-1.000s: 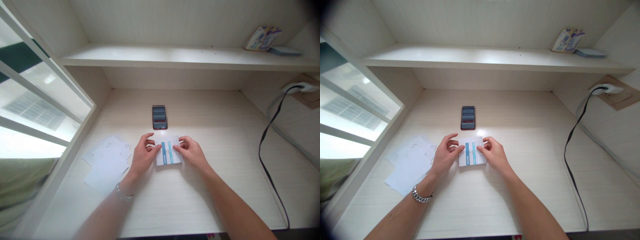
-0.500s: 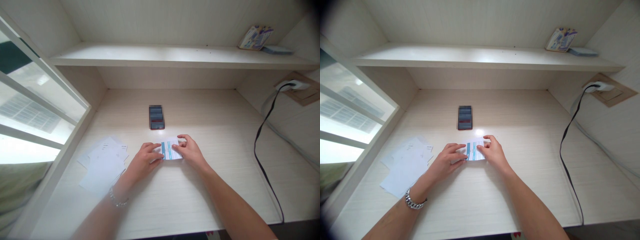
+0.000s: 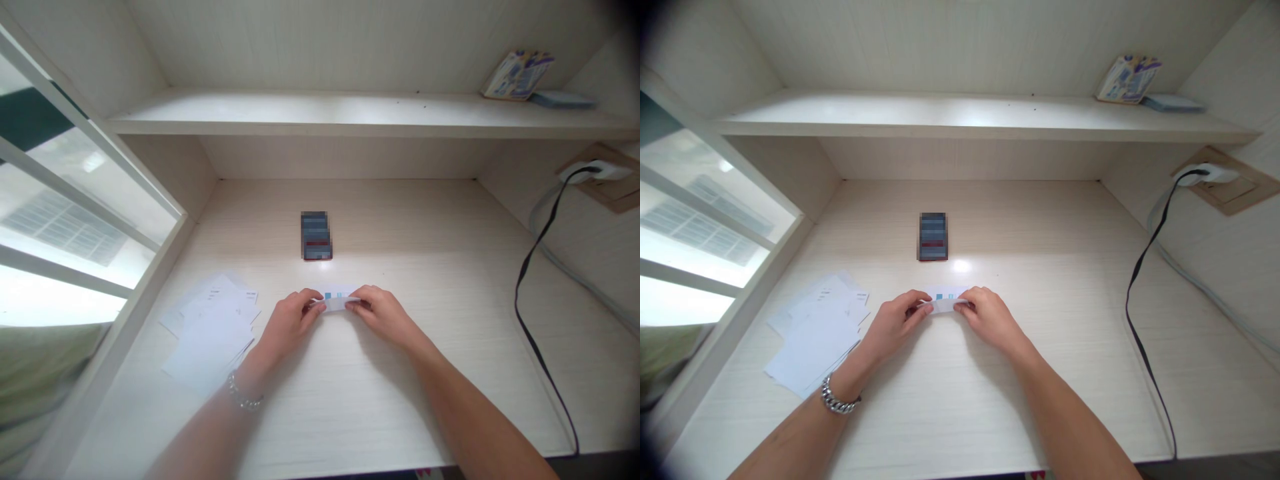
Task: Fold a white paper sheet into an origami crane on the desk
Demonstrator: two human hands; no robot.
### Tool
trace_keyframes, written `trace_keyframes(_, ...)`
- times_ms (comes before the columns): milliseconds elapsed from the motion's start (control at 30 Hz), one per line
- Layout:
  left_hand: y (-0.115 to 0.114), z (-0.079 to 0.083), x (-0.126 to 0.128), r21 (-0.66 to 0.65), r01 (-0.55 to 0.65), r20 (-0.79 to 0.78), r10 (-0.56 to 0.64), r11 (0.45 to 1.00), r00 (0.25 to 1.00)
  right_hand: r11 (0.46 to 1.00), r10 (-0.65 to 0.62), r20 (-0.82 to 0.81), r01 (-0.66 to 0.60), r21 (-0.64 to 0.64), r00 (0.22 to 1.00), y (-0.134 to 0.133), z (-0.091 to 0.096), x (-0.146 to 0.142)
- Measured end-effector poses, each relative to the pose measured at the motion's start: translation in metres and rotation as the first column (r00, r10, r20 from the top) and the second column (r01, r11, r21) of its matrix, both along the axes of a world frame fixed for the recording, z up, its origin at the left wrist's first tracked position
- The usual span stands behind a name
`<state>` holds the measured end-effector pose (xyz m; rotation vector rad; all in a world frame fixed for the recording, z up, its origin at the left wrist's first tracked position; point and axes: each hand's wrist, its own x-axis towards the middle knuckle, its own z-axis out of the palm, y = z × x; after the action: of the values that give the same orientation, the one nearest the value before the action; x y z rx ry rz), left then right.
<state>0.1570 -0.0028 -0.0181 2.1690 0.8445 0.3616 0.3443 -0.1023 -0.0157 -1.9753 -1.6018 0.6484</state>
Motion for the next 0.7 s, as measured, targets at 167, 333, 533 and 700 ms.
trace_keyframes(167, 0.003, -0.002, 0.002, -0.052, -0.036, -0.001, 0.036, 0.998, 0.999, 0.991, -0.124, -0.016, 0.123, -0.055, 0.992, 0.001, 0.001, -0.004)
trace_keyframes(333, 0.002, -0.007, 0.005, 0.005, -0.074, -0.028, 0.074, 0.997, 0.997, 0.973, -0.229, -0.082, 0.225, -0.057, 0.97, 0.001, 0.0, -0.006)
trace_keyframes(533, -0.002, -0.01, 0.011, 0.032, -0.16, -0.027, 0.16, 0.987, 0.987, 0.95, -0.309, -0.083, 0.304, -0.072, 0.947, 0.002, -0.002, -0.007)
trace_keyframes(700, -0.001, -0.008, 0.011, -0.009, -0.155, -0.025, 0.155, 0.988, 0.988, 0.942, -0.335, -0.089, 0.331, -0.063, 0.938, 0.002, -0.003, -0.008)
